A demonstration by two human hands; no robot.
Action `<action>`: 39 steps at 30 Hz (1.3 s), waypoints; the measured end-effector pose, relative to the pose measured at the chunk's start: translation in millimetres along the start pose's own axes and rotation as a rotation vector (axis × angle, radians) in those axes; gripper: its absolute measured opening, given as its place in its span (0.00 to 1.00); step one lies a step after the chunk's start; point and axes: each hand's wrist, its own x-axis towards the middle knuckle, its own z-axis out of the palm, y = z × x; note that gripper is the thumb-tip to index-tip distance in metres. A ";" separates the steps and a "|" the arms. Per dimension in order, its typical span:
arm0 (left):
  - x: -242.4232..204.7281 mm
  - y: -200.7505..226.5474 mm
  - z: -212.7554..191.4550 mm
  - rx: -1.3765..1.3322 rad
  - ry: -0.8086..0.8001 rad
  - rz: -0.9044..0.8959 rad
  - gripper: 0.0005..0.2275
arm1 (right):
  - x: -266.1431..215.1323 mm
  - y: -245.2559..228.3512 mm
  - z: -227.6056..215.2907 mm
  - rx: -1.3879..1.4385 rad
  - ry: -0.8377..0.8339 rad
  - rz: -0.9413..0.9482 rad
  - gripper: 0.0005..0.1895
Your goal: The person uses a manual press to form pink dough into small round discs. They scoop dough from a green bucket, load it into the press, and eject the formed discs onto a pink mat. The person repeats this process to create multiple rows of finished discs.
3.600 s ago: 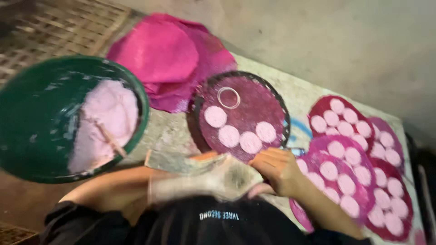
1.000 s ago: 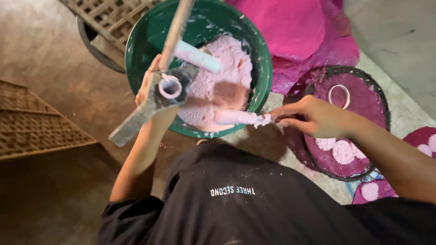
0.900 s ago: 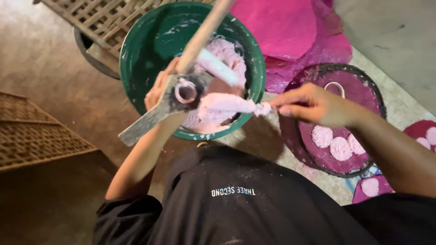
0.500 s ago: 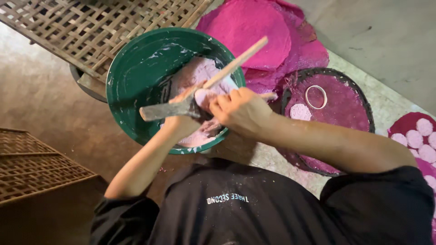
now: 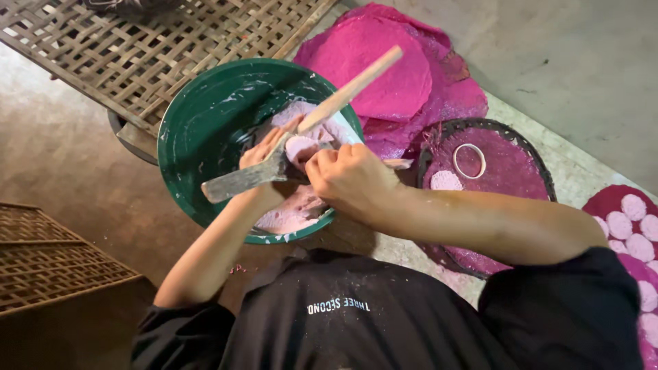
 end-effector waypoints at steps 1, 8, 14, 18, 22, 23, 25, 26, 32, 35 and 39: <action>-1.5 0.5 4.4 0.020 -0.006 -0.006 0.31 | 4.0 -4.5 4.0 0.007 -0.001 -0.011 0.08; -3.5 -15.9 -30.4 0.167 0.138 -0.173 0.28 | -30.9 44.8 -51.3 0.191 -0.111 0.147 0.08; 4.1 -6.0 -44.4 0.090 0.157 -0.011 0.36 | -16.7 66.4 -68.5 0.334 -0.165 0.171 0.15; 16.1 1.4 -31.5 0.034 0.220 -0.003 0.40 | -8.3 51.1 -48.8 0.158 -0.198 0.154 0.04; 18.3 -1.9 -27.5 -0.015 0.181 -0.113 0.43 | -8.6 29.1 -3.6 0.149 -0.126 0.053 0.13; 15.5 -3.0 -25.4 -0.015 0.163 -0.082 0.42 | -6.5 24.9 8.6 0.152 -0.124 0.039 0.11; 9.6 -5.3 -21.5 -0.007 0.131 -0.022 0.39 | 2.6 15.6 25.5 0.128 -0.071 0.018 0.10; 5.3 -6.0 -17.6 -0.009 0.143 0.023 0.37 | 6.8 11.4 29.0 0.108 -0.024 0.012 0.10; -2.4 -24.0 -15.4 0.055 0.258 0.035 0.30 | -5.3 34.1 -35.1 0.176 -0.161 0.014 0.06; -0.1 -27.3 -23.1 0.070 0.388 -0.049 0.18 | -27.8 56.0 -55.9 0.346 -0.196 0.341 0.13; 4.6 -13.3 -18.6 0.177 0.516 -0.005 0.15 | -15.6 27.3 9.1 1.121 0.206 0.387 0.27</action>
